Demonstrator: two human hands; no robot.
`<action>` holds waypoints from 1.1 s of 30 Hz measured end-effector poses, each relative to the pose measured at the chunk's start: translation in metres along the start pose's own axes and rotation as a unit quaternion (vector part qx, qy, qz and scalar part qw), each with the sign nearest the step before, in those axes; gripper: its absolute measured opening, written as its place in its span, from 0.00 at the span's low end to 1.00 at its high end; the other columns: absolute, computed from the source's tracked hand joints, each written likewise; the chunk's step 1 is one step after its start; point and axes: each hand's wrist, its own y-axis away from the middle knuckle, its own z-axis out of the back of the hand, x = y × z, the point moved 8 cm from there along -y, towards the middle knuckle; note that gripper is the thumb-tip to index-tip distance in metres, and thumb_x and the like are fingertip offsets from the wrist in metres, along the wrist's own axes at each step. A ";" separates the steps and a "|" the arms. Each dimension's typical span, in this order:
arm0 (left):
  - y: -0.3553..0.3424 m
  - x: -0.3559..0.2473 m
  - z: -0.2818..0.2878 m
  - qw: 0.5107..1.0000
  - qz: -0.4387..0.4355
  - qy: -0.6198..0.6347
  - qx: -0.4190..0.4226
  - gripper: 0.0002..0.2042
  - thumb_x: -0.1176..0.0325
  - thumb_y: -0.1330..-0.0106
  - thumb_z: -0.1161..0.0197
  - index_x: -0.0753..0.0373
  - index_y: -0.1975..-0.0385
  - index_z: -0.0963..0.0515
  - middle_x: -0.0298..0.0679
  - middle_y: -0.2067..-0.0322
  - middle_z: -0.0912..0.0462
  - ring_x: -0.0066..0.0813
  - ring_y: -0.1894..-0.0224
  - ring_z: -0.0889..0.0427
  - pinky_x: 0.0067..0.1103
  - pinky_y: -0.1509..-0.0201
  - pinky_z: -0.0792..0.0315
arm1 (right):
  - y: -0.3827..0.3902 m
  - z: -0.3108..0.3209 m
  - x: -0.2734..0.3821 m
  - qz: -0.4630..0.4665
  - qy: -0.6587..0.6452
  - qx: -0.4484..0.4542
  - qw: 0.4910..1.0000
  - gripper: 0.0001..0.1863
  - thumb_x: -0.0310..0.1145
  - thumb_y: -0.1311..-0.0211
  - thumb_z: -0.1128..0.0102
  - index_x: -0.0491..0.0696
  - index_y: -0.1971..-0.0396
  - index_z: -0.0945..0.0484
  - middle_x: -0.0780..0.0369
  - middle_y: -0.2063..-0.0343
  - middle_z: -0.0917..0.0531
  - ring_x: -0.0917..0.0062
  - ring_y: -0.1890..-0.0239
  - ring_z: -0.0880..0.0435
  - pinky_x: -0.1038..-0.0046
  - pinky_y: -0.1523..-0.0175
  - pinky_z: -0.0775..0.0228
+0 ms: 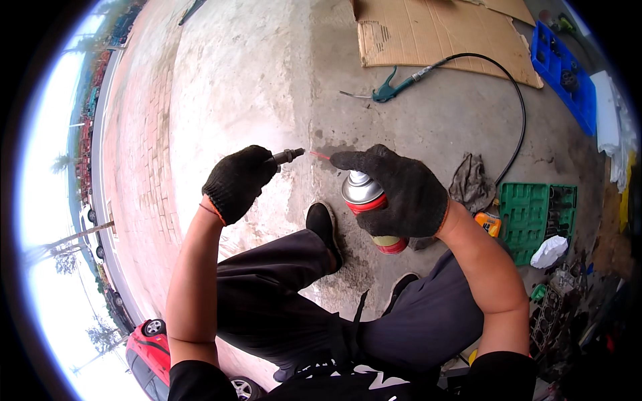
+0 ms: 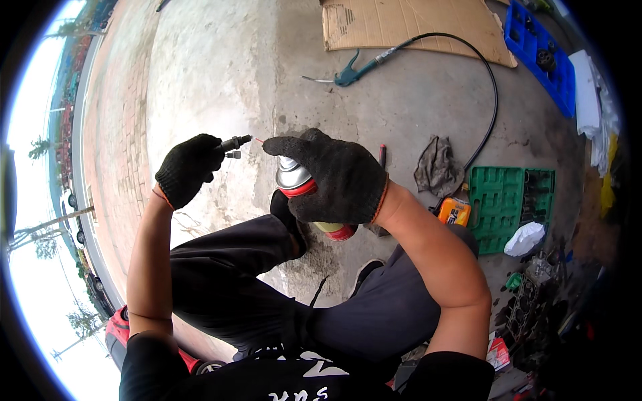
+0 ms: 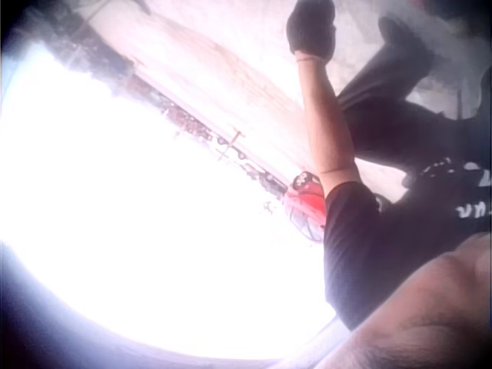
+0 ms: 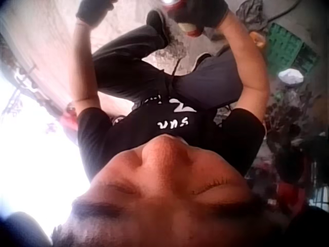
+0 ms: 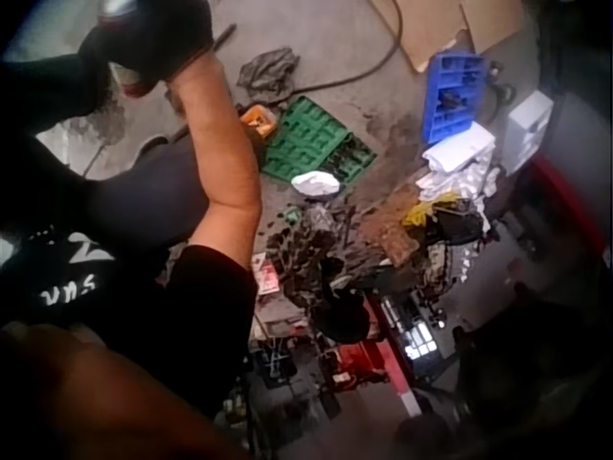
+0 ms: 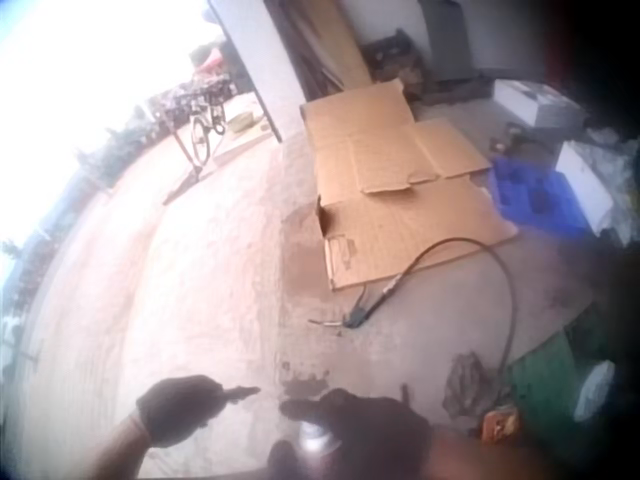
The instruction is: The person cleans a small mechanical part with a spray can and rag while sitting on the floor, then stands to work on a car engine block using a wrench and socket. They remove bolts from the engine and place them on a nearby surface.
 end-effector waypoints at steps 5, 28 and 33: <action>-0.002 0.044 0.002 0.985 0.156 -0.043 0.054 0.16 0.56 0.28 0.43 0.66 0.67 0.22 0.46 0.73 0.17 0.33 0.70 0.17 0.28 0.66 0.24 | 0.003 0.011 -0.027 -0.061 -0.013 -0.009 0.998 0.44 0.30 0.58 0.29 0.53 0.34 0.32 0.55 0.43 0.21 0.62 0.44 0.19 0.63 0.40 0.24; 0.055 0.177 0.013 0.896 0.199 0.392 0.061 0.17 0.56 0.28 0.40 0.65 0.51 0.21 0.37 0.77 0.20 0.20 0.82 0.26 0.18 0.79 0.31 | 0.025 0.090 -0.271 -0.275 0.253 0.163 0.913 0.45 0.16 0.58 0.44 0.53 0.32 0.34 0.60 0.36 0.29 0.67 0.31 0.32 0.68 0.28 0.39; 0.051 0.184 -0.011 0.873 0.199 0.431 0.108 0.18 0.58 0.28 0.39 0.65 0.48 0.23 0.38 0.74 0.17 0.21 0.81 0.21 0.17 0.78 0.27 | -0.084 0.039 -0.334 -0.154 0.493 0.231 0.824 0.42 0.25 0.47 0.39 0.53 0.29 0.39 0.51 0.36 0.28 0.58 0.33 0.30 0.62 0.30 0.37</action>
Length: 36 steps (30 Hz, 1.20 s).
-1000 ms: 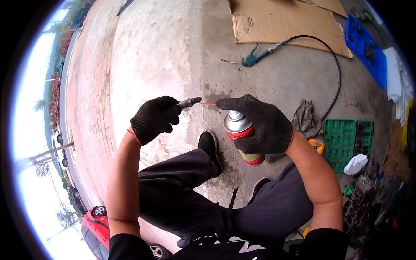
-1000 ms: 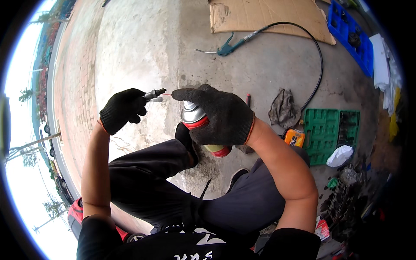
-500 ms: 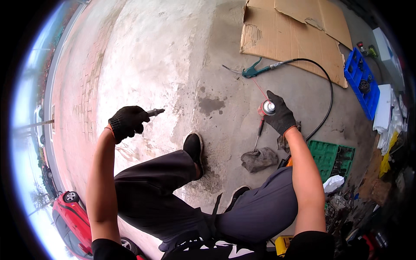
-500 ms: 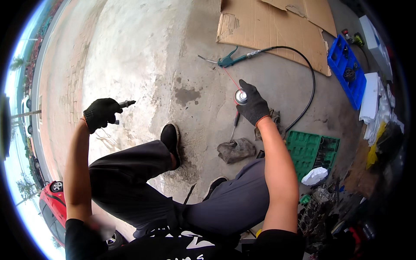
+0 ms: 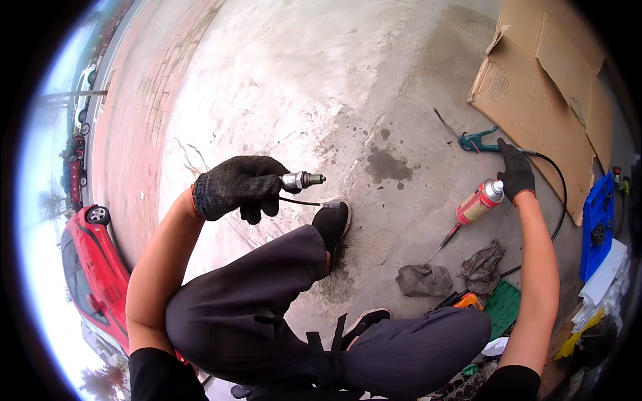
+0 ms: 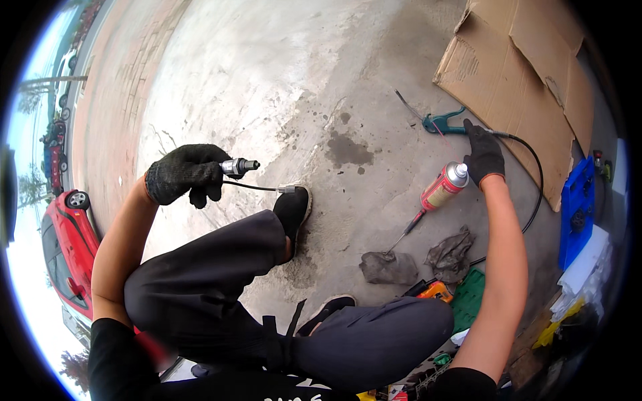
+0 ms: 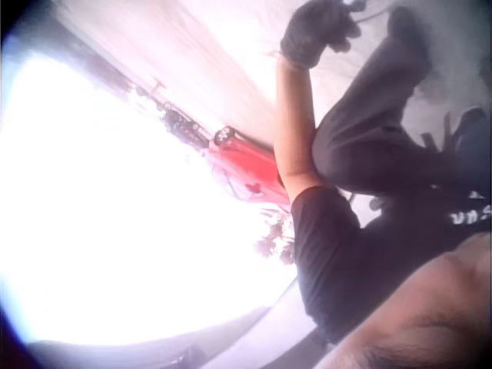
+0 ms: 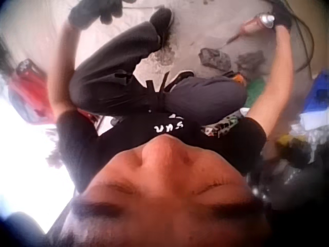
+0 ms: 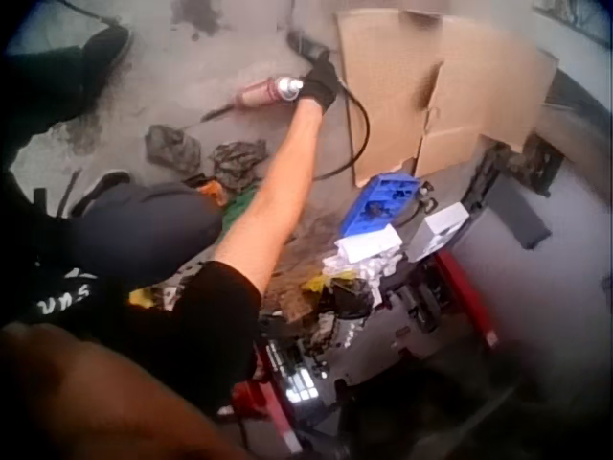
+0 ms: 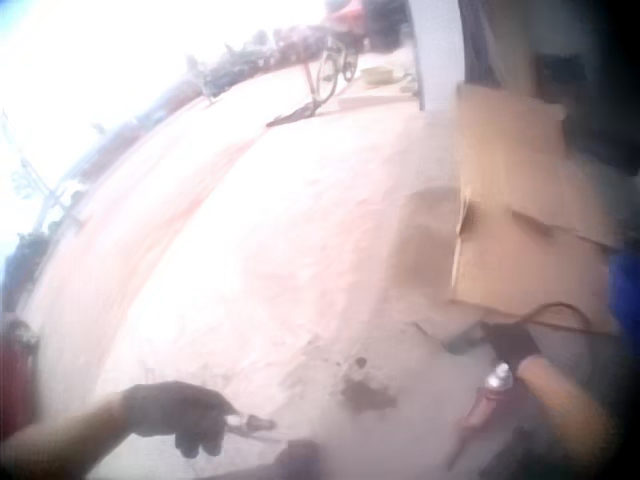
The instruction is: The person cleans a small mechanical part with a spray can and rag while sitting on the floor, then stands to work on a car engine block using a wrench and socket. They remove bolts from the engine and place them on a nearby surface.
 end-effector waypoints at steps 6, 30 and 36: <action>0.002 -0.009 0.009 1.000 -0.020 0.019 0.002 0.18 0.56 0.29 0.39 0.64 0.49 0.22 0.37 0.74 0.17 0.20 0.82 0.21 0.16 0.79 0.28 | -0.080 -0.060 -0.007 -0.047 0.117 0.074 0.989 0.33 0.29 0.39 0.45 0.52 0.31 0.35 0.50 0.45 0.20 0.57 0.42 0.22 0.60 0.39 0.29; -0.004 0.004 0.057 0.952 -0.040 -0.150 -0.264 0.14 0.62 0.30 0.40 0.65 0.54 0.20 0.37 0.75 0.19 0.20 0.78 0.24 0.20 0.77 0.29 | 0.093 0.116 0.298 0.123 -0.364 0.065 0.921 0.15 0.45 0.39 0.37 0.49 0.62 0.17 0.53 0.66 0.15 0.53 0.62 0.17 0.57 0.56 0.24; 0.005 -0.007 0.047 0.932 -0.039 -0.250 -0.259 0.14 0.60 0.30 0.38 0.63 0.54 0.19 0.34 0.76 0.19 0.17 0.77 0.25 0.18 0.79 0.32 | 0.089 0.108 0.308 0.083 -0.362 0.106 0.922 0.16 0.46 0.37 0.39 0.48 0.62 0.17 0.50 0.63 0.15 0.51 0.59 0.17 0.56 0.54 0.24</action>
